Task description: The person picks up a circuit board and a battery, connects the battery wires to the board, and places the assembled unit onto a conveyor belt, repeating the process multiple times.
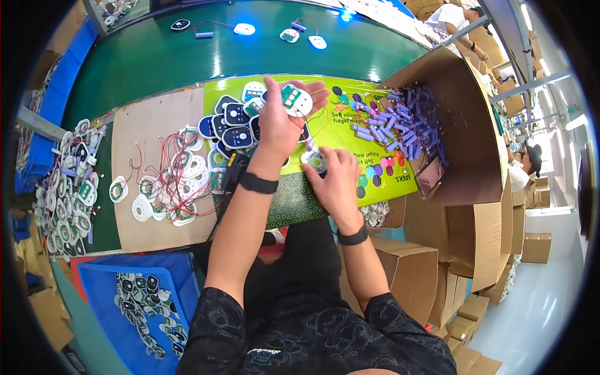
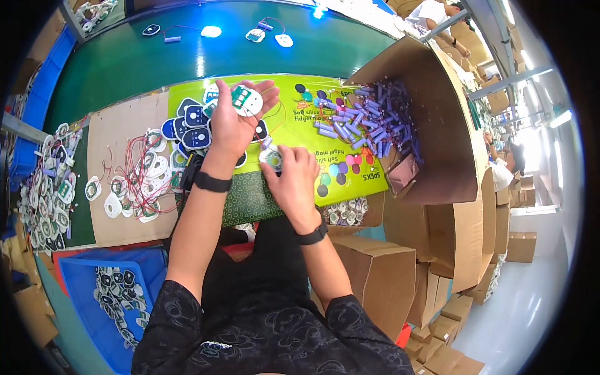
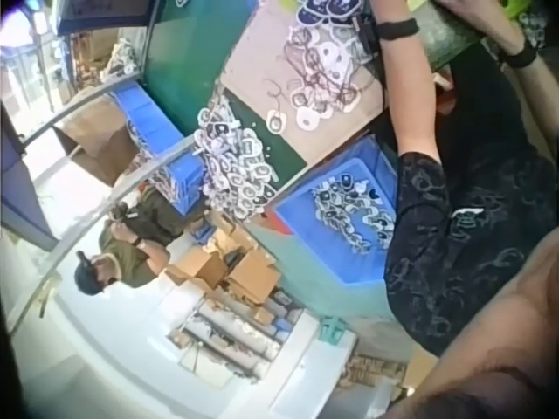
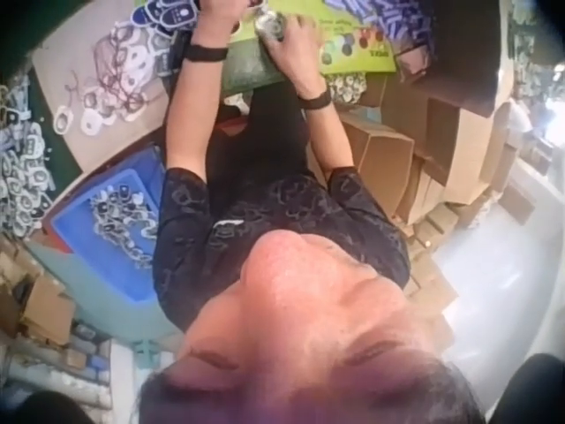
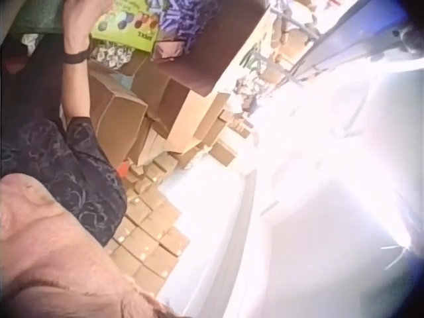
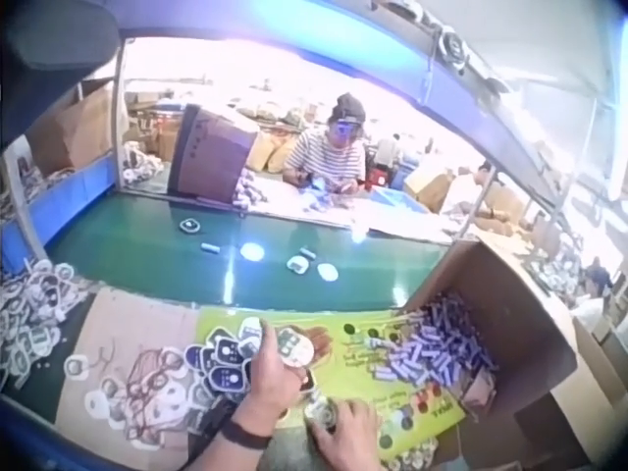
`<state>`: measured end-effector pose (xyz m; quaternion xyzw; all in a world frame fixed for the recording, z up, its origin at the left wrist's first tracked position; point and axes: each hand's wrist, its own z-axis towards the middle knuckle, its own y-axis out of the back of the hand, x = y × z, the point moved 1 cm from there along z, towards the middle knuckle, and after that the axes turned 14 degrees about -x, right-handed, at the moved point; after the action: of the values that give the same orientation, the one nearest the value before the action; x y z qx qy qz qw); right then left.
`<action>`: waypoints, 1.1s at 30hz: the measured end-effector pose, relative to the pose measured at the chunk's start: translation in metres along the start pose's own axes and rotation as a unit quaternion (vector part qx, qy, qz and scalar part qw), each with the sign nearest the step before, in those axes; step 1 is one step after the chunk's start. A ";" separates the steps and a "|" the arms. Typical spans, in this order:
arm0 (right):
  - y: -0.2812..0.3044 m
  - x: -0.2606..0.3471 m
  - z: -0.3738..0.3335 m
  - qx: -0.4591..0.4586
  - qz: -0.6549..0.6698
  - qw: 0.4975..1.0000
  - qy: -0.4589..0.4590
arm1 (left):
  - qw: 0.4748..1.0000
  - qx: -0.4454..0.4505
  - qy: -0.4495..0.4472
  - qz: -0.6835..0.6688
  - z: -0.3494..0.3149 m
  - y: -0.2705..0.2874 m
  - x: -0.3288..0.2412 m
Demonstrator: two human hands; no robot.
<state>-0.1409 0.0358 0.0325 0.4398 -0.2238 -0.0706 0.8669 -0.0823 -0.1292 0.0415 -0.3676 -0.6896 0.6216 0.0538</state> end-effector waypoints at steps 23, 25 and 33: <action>0.185 -0.180 -0.111 0.304 0.480 0.748 -0.343 | 0.970 0.190 0.091 -0.118 0.013 0.014 -0.010; 0.181 -0.187 -0.135 0.273 0.417 0.756 -0.425 | 0.971 0.187 0.098 -0.109 0.008 0.012 -0.006; 0.150 -0.300 -0.201 -0.044 -0.272 0.908 -0.315 | 0.960 0.226 0.139 -0.092 0.000 0.006 0.016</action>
<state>-0.3282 0.3689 -0.0496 0.3999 -0.3531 -0.4486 0.7170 -0.0914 -0.1207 0.0300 -0.3636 -0.5476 0.6965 0.2880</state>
